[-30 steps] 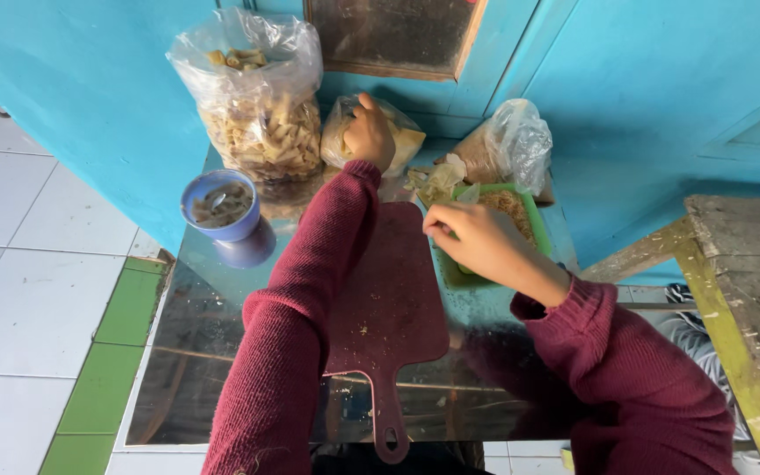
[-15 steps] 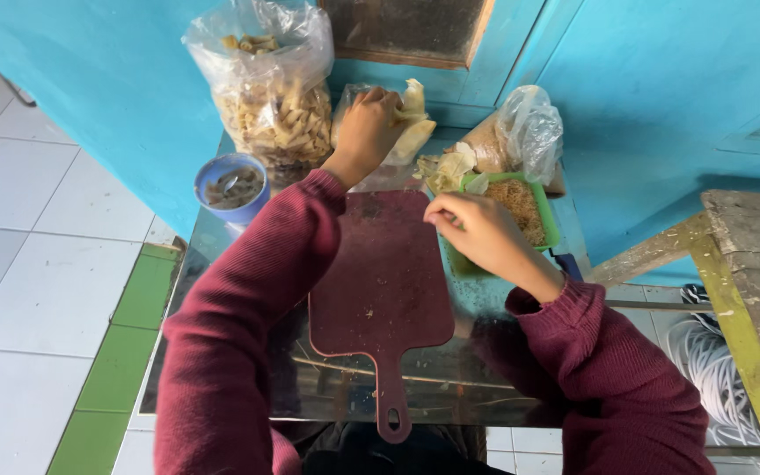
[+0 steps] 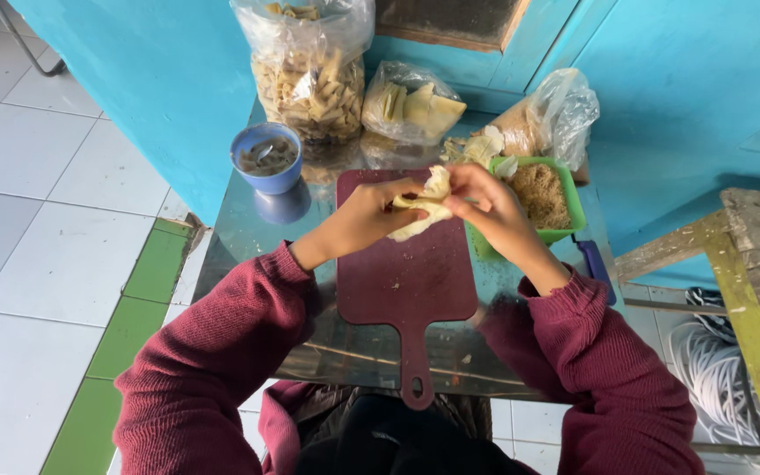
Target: The person sits at a stainless steel table and folds thin wafer sheets by hand, pressing pieces together and stacking folded sheets on a cutting board. They take new sheets from a pile, occasionally reach into a bag of rolled snacks, and work through the sheets one at a time.
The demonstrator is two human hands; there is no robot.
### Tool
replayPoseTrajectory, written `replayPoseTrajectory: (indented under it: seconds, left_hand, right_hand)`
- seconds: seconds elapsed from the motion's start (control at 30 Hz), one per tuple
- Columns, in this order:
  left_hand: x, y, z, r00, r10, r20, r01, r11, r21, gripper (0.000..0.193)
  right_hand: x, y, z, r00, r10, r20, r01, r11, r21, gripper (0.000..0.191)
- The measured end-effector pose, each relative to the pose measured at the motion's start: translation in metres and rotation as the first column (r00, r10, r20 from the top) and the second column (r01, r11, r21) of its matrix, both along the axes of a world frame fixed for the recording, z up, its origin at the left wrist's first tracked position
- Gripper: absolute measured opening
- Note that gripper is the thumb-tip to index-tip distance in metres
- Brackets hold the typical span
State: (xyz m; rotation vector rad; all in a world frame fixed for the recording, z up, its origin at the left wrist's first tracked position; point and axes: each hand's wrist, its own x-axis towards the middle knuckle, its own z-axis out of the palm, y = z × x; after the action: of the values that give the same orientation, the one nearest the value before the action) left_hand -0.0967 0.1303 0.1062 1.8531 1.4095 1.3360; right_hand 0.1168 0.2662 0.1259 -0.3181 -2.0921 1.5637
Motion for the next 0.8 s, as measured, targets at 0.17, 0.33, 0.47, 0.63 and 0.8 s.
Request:
replayPoseTrajectory:
  seconds: [0.17, 0.33, 0.47, 0.63, 0.8]
  left_hand:
    - [0.004, -0.02, -0.011, 0.961, -0.125, 0.246, 0.185, 0.953, -0.239, 0.037]
    - [0.0, -0.025, -0.031, 0.772, -0.237, 0.59, 0.427, 0.881, -0.203, 0.041]
    - [-0.008, -0.019, -0.051, 0.756, -0.122, 0.643, 0.374, 0.887, -0.271, 0.042]
    - [-0.023, -0.008, -0.074, 0.664, 0.09, 0.743, 0.338, 0.85, -0.405, 0.043]
    - [-0.015, -0.009, -0.084, 0.518, 0.033, 0.855, 0.535, 0.767, -0.354, 0.043]
  right_hand:
    - [0.004, 0.0, -0.031, 0.998, 0.069, -0.005, -0.069, 0.98, -0.184, 0.014]
    - [0.002, -0.006, -0.042, 0.989, 0.1, -0.112, -0.142, 0.866, -0.48, 0.016]
    - [-0.004, -0.011, -0.039, 0.969, 0.019, -0.245, -0.143, 0.853, -0.501, 0.014]
    - [-0.004, -0.014, -0.034, 0.97, -0.118, -0.214, 0.008, 0.89, -0.455, 0.016]
    - [-0.003, -0.015, -0.03, 0.962, -0.041, -0.272, -0.063, 0.929, -0.364, 0.02]
